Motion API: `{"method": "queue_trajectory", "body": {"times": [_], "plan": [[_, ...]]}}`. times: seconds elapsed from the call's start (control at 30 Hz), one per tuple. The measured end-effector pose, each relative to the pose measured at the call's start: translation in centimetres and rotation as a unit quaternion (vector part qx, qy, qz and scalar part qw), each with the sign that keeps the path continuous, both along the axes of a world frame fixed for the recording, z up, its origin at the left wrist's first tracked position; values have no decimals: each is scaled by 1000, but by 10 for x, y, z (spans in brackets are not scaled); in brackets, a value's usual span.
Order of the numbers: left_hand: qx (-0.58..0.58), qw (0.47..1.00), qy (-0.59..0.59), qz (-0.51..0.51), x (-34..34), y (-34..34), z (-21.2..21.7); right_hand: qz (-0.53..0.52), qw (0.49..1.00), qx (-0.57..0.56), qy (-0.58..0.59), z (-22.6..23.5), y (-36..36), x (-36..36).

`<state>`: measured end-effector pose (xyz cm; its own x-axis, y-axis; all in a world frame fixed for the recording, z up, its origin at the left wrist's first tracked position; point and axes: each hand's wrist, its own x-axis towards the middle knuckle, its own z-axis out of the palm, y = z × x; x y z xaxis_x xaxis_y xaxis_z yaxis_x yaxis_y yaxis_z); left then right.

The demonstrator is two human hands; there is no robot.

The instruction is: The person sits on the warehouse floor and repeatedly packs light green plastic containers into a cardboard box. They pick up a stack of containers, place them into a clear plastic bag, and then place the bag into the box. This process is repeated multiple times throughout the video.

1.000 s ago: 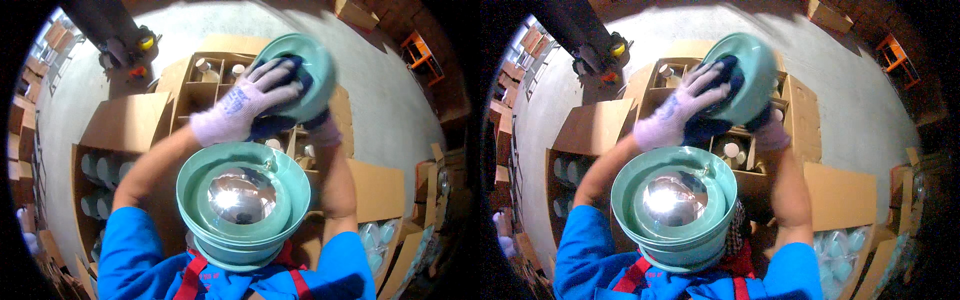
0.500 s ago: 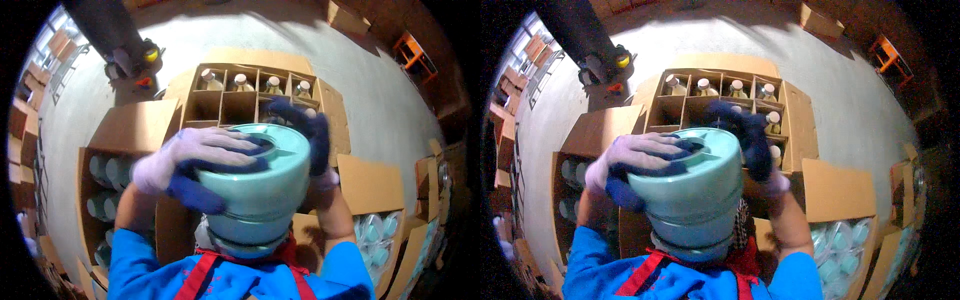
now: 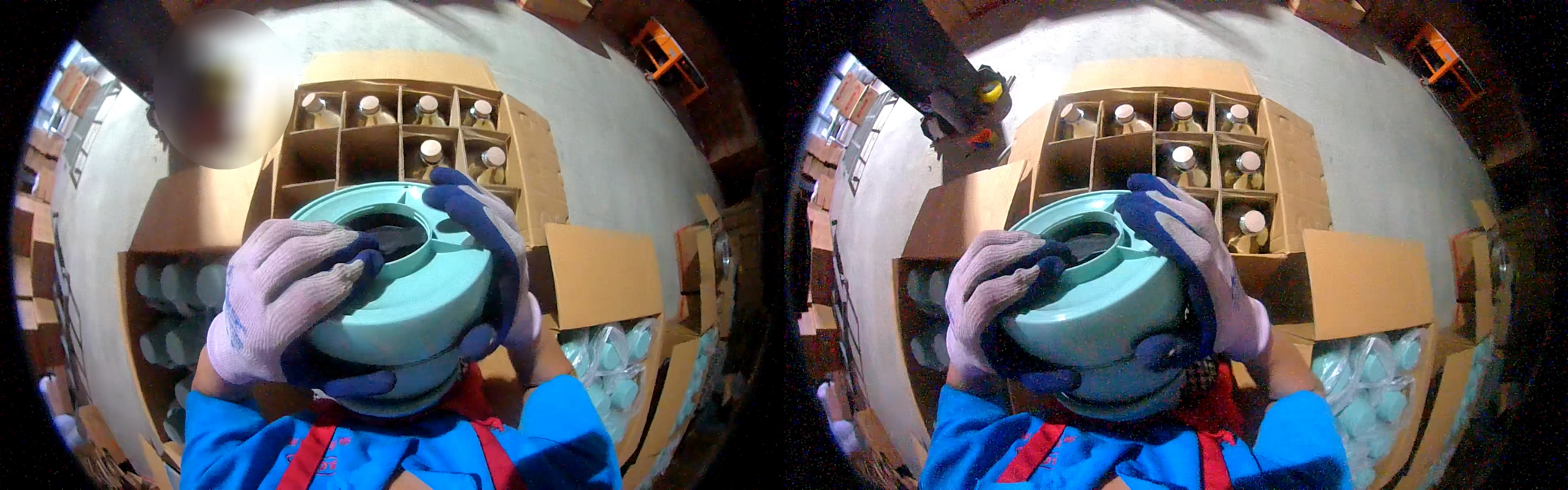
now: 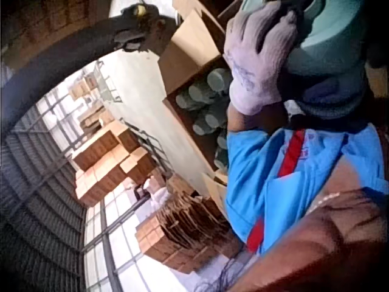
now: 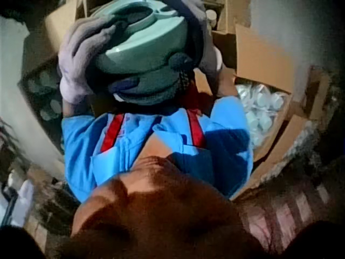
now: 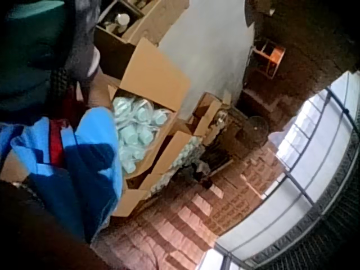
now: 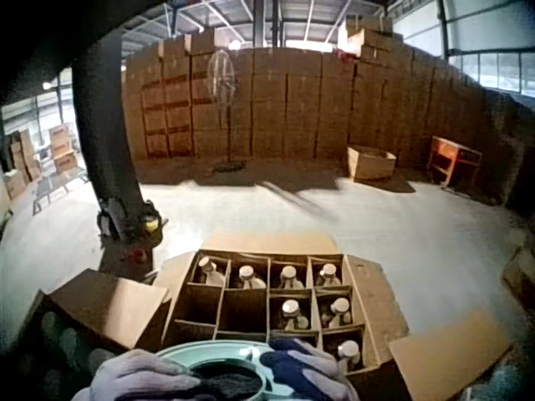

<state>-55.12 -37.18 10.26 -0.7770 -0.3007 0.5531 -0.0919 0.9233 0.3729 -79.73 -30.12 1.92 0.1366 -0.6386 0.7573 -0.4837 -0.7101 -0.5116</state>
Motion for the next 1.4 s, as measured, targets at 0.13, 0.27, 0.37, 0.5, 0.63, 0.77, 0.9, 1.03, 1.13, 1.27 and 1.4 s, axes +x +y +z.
{"method": "queue_trajectory", "body": {"times": [0.13, 0.27, 0.37, 0.5, 0.63, 0.77, 0.9, 1.03, 1.13, 1.27, 1.4], "plan": [[20, 1000, 5, -11, 3, 0, 1, -51, 996, -16, 70, 7, 11, 5], [132, 983, 56, -119, 7, -25, -28, -37, 998, -4, -60, 6, 21, 24], [465, 856, 192, -116, -3, -55, -90, 32, 986, 3, -162, 4, 17, 37], [576, 751, 279, -164, -19, -30, -143, 59, 963, 82, -250, -25, 21, 28], [576, 735, 321, -159, -6, -6, -117, 99, 953, 38, -283, -28, 11, 34], [580, 742, 318, -110, 8, 6, -96, 146, 944, 43, -294, -18, 0, 37], [237, 936, 247, 85, 6, 21, -36, 155, 774, 330, -518, -37, -32, 17], [136, 990, 27, 19, 14, 24, 3, 266, 742, 378, -485, 3, -26, 42], [335, 926, 84, 154, 64, -16, -53, 39, 914, 239, -326, 18, 22, 25], [37, 998, 43, 36, 7, 31, -8, 81, 890, 253, -370, -3, -15, 21], [346, 923, 90, 138, 54, 8, -39, -121, 991, 22, 57, 46, 31, 40]]}}
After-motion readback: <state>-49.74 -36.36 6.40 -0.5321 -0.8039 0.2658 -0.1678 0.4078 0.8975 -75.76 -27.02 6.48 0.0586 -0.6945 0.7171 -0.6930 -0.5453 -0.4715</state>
